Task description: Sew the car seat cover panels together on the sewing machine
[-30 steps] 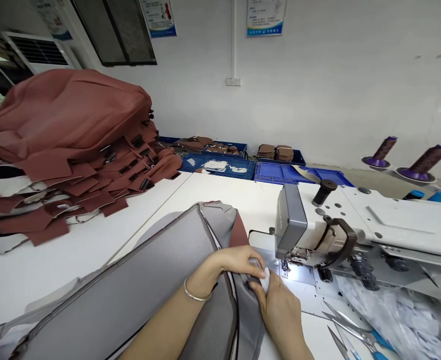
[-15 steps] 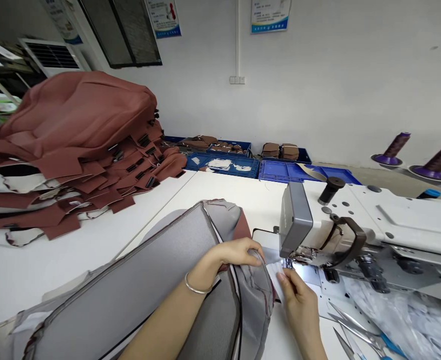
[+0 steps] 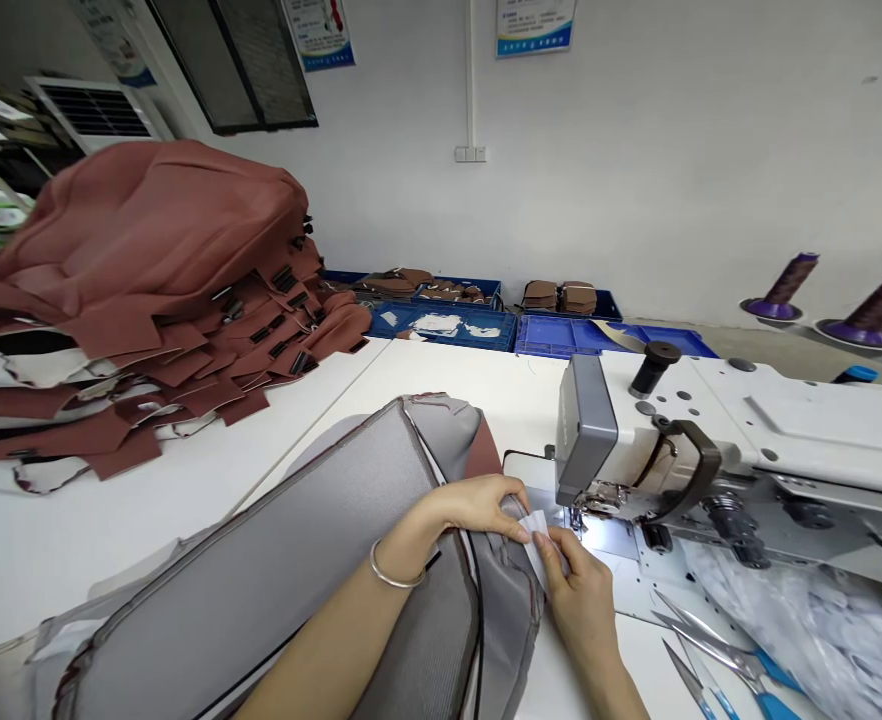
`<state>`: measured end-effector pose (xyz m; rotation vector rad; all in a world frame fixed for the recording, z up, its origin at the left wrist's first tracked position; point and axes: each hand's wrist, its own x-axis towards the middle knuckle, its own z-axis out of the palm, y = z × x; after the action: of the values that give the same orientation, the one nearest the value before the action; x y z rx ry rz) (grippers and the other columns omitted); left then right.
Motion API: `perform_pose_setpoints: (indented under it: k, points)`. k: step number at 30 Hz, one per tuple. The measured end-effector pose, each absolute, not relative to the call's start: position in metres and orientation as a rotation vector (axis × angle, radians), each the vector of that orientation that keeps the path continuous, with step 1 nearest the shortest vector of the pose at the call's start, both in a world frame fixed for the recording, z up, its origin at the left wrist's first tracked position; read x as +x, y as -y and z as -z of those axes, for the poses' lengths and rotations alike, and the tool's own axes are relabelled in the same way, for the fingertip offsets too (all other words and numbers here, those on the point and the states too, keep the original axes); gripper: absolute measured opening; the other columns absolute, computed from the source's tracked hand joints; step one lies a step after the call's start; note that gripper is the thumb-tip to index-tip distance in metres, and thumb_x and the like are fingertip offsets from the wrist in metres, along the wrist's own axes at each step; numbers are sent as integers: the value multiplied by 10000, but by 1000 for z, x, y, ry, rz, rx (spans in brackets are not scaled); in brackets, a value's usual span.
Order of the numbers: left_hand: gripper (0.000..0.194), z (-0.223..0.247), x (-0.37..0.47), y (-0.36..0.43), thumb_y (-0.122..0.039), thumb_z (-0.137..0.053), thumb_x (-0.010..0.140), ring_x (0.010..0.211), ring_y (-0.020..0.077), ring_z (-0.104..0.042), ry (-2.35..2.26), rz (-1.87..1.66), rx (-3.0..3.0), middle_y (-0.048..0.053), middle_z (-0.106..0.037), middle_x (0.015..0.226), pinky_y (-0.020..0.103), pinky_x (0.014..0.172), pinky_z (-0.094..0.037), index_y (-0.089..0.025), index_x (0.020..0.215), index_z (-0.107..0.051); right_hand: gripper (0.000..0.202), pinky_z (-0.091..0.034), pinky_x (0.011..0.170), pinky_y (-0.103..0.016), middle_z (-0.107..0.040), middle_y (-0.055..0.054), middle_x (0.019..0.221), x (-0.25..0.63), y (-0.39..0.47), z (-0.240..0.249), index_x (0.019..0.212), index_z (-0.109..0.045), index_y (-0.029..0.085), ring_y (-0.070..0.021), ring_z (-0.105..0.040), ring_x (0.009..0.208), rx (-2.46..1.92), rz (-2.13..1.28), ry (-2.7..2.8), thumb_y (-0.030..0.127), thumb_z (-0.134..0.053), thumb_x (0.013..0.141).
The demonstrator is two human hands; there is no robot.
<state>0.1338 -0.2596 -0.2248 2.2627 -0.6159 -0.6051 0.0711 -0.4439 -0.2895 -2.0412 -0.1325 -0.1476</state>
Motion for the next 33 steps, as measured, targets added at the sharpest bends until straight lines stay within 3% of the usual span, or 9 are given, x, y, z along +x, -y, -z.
perform_pose_setpoints:
  k: [4,9,15,18,21,25,30,33]
  points:
    - [335,225,132,267,-268,-707,670,879,168,-593,515,558,2337,36,-640,953,238,734,-448,-153,975,-629,414,-387,589,-247,-609,-11,681,68,444,287,777,-629,209,-154,-499,585,-2054,145,105,601,-497,784]
    - [224,223,130,271,-184,-709,666,765,129,-592,431,536,2262,-2,-633,801,223,705,-441,-145,876,-639,416,-406,708,-294,-623,-60,794,71,444,285,761,-615,196,-209,-532,736,-2030,118,80,599,-511,764]
    - [137,215,126,266,-158,-720,671,717,97,-558,591,497,2110,-31,-609,759,193,683,-408,-138,768,-625,455,-375,496,-262,-535,-10,581,81,449,285,715,-636,179,-158,-461,530,-1856,-214,148,624,-536,726]
    - [188,210,124,264,-120,-706,670,777,108,-570,653,497,2068,-4,-631,843,194,719,-406,-130,847,-644,452,-365,477,-256,-527,-7,561,82,450,280,697,-642,173,-146,-456,505,-1776,-332,176,619,-570,707]
    - [390,207,124,264,-104,-686,681,885,132,-587,701,532,2046,25,-649,968,200,781,-404,-147,1064,-632,469,-369,483,-259,-528,-11,556,82,449,277,670,-636,169,-145,-464,503,-1750,-377,189,632,-570,702]
    - [239,210,126,265,-138,-653,732,864,137,-602,687,579,2152,33,-673,947,196,760,-411,-137,970,-678,501,-374,473,-264,-526,-13,539,85,446,279,664,-636,163,-144,-463,475,-1814,-396,236,647,-523,723]
    - [215,216,130,270,-186,-669,740,850,142,-606,645,605,2241,39,-677,924,195,738,-419,-130,948,-682,315,-392,492,-267,-561,-27,564,79,457,289,773,-675,171,-173,-507,521,-2060,-239,297,450,-529,778]
    - [226,217,131,278,-207,-663,753,809,140,-614,636,647,2318,26,-674,878,196,703,-431,-139,969,-678,318,-453,600,-303,-646,-112,836,65,472,294,1042,-649,156,-214,-587,704,-2383,262,645,245,-415,847]
